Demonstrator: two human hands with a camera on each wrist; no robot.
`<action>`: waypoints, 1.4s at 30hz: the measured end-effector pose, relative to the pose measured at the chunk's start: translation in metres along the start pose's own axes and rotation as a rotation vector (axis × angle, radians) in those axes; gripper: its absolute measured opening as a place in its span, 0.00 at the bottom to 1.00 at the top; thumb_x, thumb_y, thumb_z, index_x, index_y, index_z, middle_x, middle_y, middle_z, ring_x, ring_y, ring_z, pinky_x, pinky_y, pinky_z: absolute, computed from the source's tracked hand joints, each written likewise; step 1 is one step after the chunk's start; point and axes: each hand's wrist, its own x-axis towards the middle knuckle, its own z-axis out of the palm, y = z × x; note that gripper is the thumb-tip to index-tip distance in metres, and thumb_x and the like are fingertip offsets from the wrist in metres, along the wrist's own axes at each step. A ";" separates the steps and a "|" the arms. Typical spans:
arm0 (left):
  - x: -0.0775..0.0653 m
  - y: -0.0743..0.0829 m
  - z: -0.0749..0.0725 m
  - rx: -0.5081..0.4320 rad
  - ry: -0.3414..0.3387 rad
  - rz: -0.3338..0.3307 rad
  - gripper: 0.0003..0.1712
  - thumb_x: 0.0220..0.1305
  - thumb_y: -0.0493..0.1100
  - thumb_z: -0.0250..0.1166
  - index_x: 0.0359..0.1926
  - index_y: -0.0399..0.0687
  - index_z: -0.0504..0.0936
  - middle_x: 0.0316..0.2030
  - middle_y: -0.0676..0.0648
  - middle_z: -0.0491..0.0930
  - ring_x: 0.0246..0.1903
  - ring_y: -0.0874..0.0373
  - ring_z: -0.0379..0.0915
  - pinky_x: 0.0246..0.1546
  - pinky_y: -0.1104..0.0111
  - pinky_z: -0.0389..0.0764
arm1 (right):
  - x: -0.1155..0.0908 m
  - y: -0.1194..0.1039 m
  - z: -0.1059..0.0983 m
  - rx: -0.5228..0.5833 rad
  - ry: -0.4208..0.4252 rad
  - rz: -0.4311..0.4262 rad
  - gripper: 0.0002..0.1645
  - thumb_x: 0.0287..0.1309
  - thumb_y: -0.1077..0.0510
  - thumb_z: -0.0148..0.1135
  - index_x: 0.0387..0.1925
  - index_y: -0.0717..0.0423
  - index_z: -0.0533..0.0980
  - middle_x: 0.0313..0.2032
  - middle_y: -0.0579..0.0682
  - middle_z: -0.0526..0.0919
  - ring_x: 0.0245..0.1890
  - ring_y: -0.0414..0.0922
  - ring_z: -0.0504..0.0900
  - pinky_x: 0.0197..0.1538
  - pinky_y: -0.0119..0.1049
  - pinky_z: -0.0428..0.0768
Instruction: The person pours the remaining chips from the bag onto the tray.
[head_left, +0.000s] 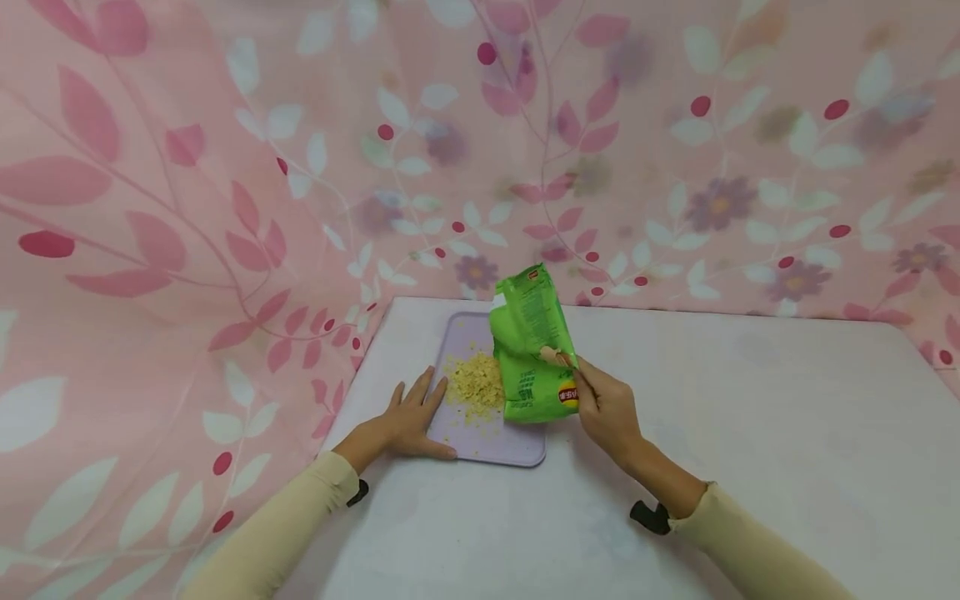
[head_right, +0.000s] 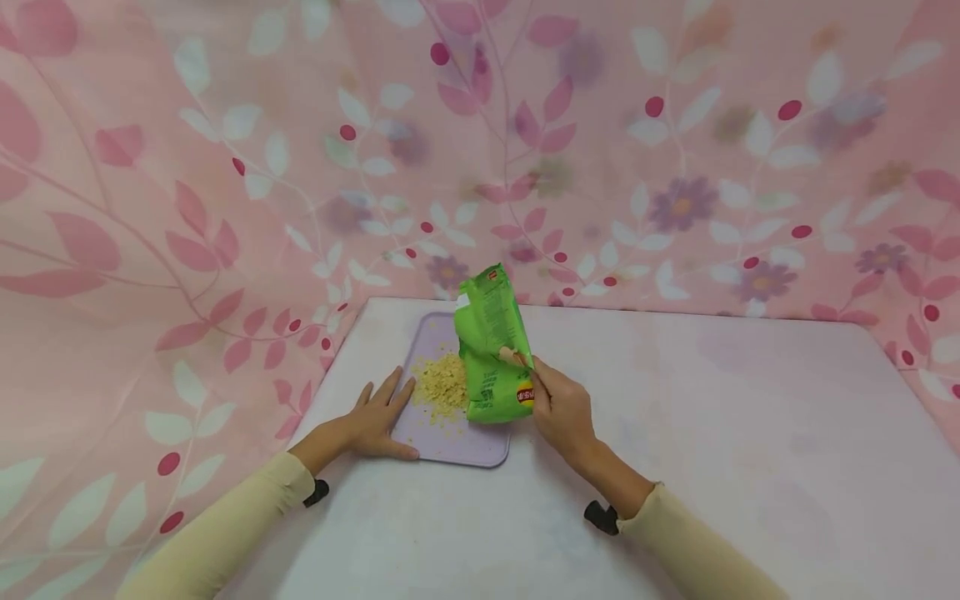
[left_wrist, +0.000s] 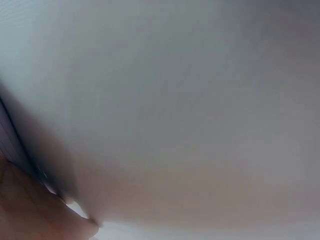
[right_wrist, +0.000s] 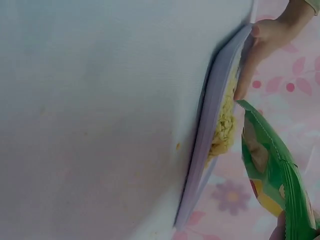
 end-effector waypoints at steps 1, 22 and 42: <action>0.001 0.000 -0.002 0.006 0.008 -0.003 0.79 0.24 0.91 0.46 0.72 0.53 0.30 0.72 0.43 0.22 0.71 0.52 0.20 0.66 0.44 0.32 | 0.000 0.001 -0.001 0.010 -0.011 0.030 0.18 0.64 0.62 0.50 0.54 0.58 0.74 0.36 0.56 0.85 0.24 0.42 0.79 0.26 0.25 0.75; 0.011 0.102 -0.040 -1.397 0.074 0.159 0.26 0.62 0.51 0.59 0.58 0.46 0.67 0.47 0.27 0.76 0.42 0.33 0.77 0.35 0.49 0.80 | 0.006 0.000 0.004 0.669 -0.204 0.557 0.22 0.64 0.67 0.47 0.59 0.58 0.60 0.54 0.58 0.73 0.51 0.40 0.76 0.52 0.37 0.76; -0.004 0.125 -0.066 -1.395 0.233 0.211 0.22 0.66 0.40 0.55 0.60 0.41 0.66 0.50 0.35 0.74 0.43 0.49 0.79 0.35 0.52 0.81 | 0.018 -0.025 -0.008 0.613 -0.155 0.462 0.21 0.57 0.54 0.61 0.50 0.60 0.74 0.40 0.45 0.83 0.41 0.43 0.83 0.42 0.42 0.81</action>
